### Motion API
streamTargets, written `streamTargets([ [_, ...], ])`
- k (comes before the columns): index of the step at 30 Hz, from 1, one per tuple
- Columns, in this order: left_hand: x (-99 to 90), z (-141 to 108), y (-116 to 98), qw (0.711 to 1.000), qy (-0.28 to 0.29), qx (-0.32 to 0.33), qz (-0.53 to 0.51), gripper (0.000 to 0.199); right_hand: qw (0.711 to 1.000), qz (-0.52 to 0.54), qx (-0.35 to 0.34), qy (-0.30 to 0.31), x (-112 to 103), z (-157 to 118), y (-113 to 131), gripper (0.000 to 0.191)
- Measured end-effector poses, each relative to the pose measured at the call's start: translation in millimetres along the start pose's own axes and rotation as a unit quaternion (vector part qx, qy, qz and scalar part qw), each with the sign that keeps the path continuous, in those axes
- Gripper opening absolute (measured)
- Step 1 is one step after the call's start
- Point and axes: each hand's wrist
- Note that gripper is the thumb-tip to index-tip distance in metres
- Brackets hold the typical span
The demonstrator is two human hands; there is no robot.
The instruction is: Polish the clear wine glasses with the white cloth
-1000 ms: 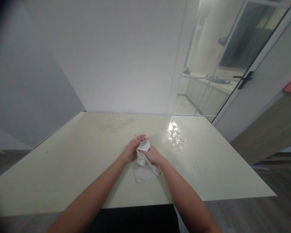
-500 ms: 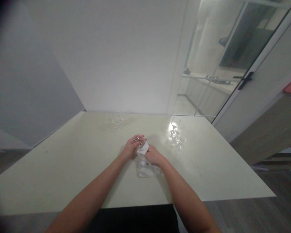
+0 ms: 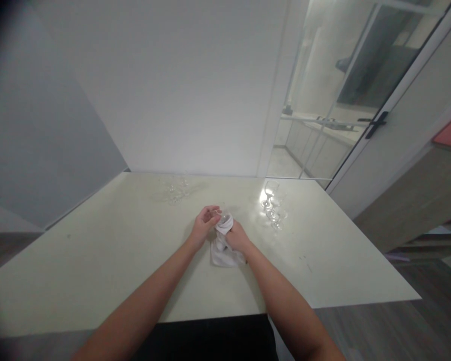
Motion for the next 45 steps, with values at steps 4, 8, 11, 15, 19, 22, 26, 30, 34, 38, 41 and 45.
streamTargets([
  [4, 1.5, -1, 0, 1.0, 0.006, 0.007, -0.005, 0.047, 1.0, -0.008, -0.004, 0.002, 1, -3, 2, 0.035],
  [8, -0.8, -1, 0, 0.997, -0.063, 0.048, 0.018, 0.045, 1.0, -0.016, 0.004, -0.007, 4, -3, 3, 0.038],
  [11, -4.8, 1, 1, 0.987, -0.135, 0.07, 0.044, 0.039, 1.0, -0.027, -0.002, -0.011, 2, -2, 3, 0.034],
  [15, -9.0, 3, 0, 0.973, -0.203, 0.084, 0.068, 0.036, 0.999, -0.022, -0.001, -0.03, -1, -1, 0, 0.029],
  [19, -10.4, 3, -3, 0.966, -0.239, 0.085, 0.061, 0.04, 0.995, 0.032, 0.072, -0.057, 1, 0, -8, 0.035],
  [22, -11.6, 4, -5, 0.962, -0.255, 0.086, 0.054, 0.043, 0.988, 0.074, 0.119, -0.071, 6, 1, -12, 0.038],
  [26, -14.4, 5, -5, 0.963, -0.251, 0.093, 0.037, 0.043, 0.977, 0.13, 0.146, -0.088, 11, 2, -13, 0.04],
  [30, -13.3, 4, -2, 0.981, -0.167, 0.093, 0.023, 0.047, 0.969, 0.153, 0.148, -0.127, 9, 1, -14, 0.038],
  [34, -7.4, 0, 0, 0.987, -0.085, 0.128, 0.044, 0.053, 0.968, 0.114, 0.099, -0.198, 1, 2, -15, 0.037],
  [38, -5.6, 0, -3, 0.986, -0.064, 0.148, 0.047, 0.055, 0.963, 0.08, 0.076, -0.246, -4, 1, -12, 0.038],
  [41, -8.1, 2, -5, 0.987, -0.095, 0.124, 0.032, 0.053, 0.961, 0.104, 0.101, -0.236, -1, 1, -11, 0.038],
  [45, -9.6, 3, -5, 0.989, -0.108, 0.098, 0.012, 0.051, 0.947, 0.148, 0.144, -0.246, 6, 2, -18, 0.041],
])
Point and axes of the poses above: each hand's wrist, its own z-axis towards the middle knuckle, its own x-axis out of the palm, y = z × x, and after that the axes turned 11 degrees about x, right-handed
